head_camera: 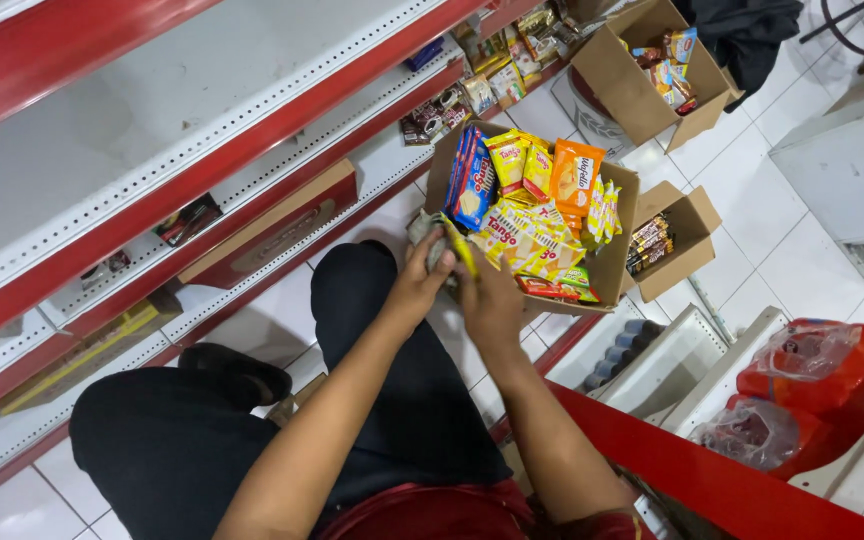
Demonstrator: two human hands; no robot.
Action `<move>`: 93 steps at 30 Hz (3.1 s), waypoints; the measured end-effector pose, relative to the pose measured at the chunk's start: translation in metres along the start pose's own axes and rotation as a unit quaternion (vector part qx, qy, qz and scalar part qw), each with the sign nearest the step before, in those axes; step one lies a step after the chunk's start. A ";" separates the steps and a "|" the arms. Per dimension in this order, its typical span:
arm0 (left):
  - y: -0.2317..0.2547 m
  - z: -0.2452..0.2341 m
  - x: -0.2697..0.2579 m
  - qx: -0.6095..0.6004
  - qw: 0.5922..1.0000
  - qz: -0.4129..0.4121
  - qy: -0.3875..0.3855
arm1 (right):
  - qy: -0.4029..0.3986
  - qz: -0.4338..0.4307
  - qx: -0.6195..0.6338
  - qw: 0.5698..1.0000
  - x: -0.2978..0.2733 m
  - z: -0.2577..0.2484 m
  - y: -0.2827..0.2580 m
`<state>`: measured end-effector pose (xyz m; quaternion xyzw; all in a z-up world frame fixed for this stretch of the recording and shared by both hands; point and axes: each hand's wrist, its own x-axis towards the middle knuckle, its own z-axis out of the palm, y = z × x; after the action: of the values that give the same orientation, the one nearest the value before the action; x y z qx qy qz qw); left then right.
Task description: Cleaning shelves and organizing snack packages in a grocery store.
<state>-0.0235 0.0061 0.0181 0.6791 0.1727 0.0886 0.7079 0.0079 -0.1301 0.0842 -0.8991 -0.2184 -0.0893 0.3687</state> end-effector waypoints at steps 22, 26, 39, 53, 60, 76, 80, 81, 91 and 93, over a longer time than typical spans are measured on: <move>-0.044 -0.221 -0.186 -0.547 0.814 -0.122 0.154 | -0.517 0.295 0.461 0.658 -0.048 0.131 -0.130; -0.027 -0.237 -0.183 -0.527 0.825 -0.138 0.151 | -0.460 0.238 0.433 0.738 -0.037 0.127 -0.133; -0.024 -0.206 -0.158 -0.452 0.868 -0.151 0.140 | -0.313 -0.208 0.163 0.912 -0.054 0.128 -0.156; -0.053 -0.226 -0.168 -0.541 0.806 -0.133 0.203 | -0.430 -0.203 0.303 0.826 -0.066 0.129 -0.099; -0.137 -0.238 -0.158 -0.579 0.788 0.050 0.202 | -0.294 0.050 0.431 0.852 -0.040 0.120 -0.137; -0.007 -0.219 -0.175 -0.672 0.709 -0.088 0.195 | -0.407 -0.275 0.313 0.813 -0.095 0.139 -0.176; -0.014 -0.223 -0.172 -0.650 0.730 -0.051 0.202 | -0.537 -0.220 0.256 0.773 -0.068 0.130 -0.157; -0.010 -0.223 -0.171 -0.536 0.803 -0.064 0.253 | -0.548 -0.218 0.288 0.755 -0.063 0.131 -0.150; -0.047 -0.205 -0.147 -0.159 0.913 0.080 0.368 | -0.516 0.087 0.425 0.739 -0.056 0.183 -0.084; -0.050 -0.203 -0.149 -0.152 0.915 0.065 0.368 | -0.500 0.093 0.436 0.743 -0.056 0.175 -0.092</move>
<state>-0.2410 0.1384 -0.0161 0.4922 0.3607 0.4036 0.6817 -0.0841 0.0327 -0.0006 -0.5720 -0.3013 0.5125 0.5652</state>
